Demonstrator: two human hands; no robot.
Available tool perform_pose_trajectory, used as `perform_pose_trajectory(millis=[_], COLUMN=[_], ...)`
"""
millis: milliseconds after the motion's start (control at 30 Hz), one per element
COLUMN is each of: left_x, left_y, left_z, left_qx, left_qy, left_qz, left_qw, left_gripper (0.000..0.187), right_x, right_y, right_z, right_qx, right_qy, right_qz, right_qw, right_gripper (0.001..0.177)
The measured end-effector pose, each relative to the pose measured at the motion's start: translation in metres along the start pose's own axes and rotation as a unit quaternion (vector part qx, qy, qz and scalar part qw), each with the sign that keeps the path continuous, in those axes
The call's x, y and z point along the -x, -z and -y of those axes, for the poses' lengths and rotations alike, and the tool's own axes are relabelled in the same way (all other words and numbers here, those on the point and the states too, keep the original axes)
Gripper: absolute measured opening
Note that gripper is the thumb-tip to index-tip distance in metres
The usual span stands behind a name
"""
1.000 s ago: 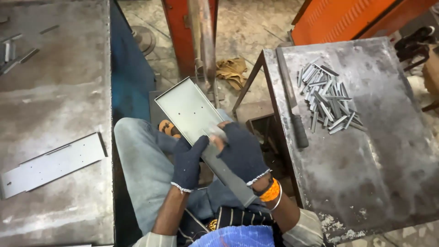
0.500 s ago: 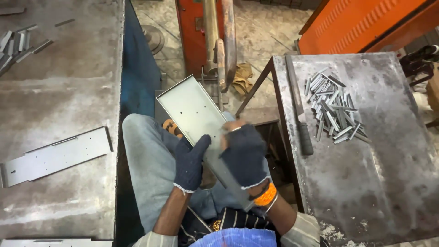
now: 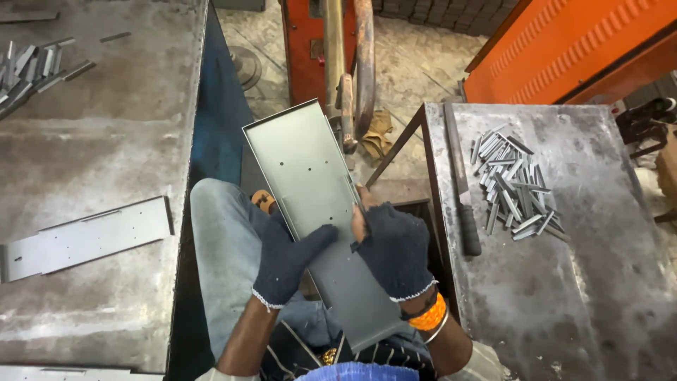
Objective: The person sits at a metal workbench holding folded sheet metal parts on their lap and files the cut edges with a small hand file. They place each finished part on the table, stack the completed pieces, and pick up the next part, repeating the filing cycle.
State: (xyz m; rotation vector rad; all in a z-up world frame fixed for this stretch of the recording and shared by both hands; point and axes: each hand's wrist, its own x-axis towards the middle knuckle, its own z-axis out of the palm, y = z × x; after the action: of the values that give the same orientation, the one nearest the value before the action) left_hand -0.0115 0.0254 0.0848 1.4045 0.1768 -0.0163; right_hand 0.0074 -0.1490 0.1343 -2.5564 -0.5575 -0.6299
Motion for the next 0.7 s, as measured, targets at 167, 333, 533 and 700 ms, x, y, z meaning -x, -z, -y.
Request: perform_pose_trajectory(millis=[167, 333, 533, 700], left_x=[-0.01, -0.027, -0.035, -0.035], left_y=[-0.006, -0.011, -0.018, -0.014], left_z=[-0.013, -0.024, -0.05, -0.051], left_qx=[-0.03, -0.036, 0.03, 0.041], left_qy=[-0.002, -0.038, -0.02, -0.023], left_qz=[-0.013, -0.002, -0.02, -0.004], left_qw=[0.999, 0.999, 0.999, 0.999], left_gripper=[0.042, 0.039, 0.034, 0.031], right_x=[0.0, -0.023, -0.045, -0.048], right_y=[-0.002, 0.01, 0.013, 0.014], right_z=[-0.009, -0.003, -0.007, -0.001], right_qx=[0.015, 0.019, 0.046, 0.038], right_qy=[-0.013, -0.034, -0.045, -0.041], right_qz=[-0.005, -0.019, -0.01, -0.003], right_qw=[1.0, 0.999, 0.998, 0.998], right_gripper=[0.017, 0.02, 0.022, 0.024])
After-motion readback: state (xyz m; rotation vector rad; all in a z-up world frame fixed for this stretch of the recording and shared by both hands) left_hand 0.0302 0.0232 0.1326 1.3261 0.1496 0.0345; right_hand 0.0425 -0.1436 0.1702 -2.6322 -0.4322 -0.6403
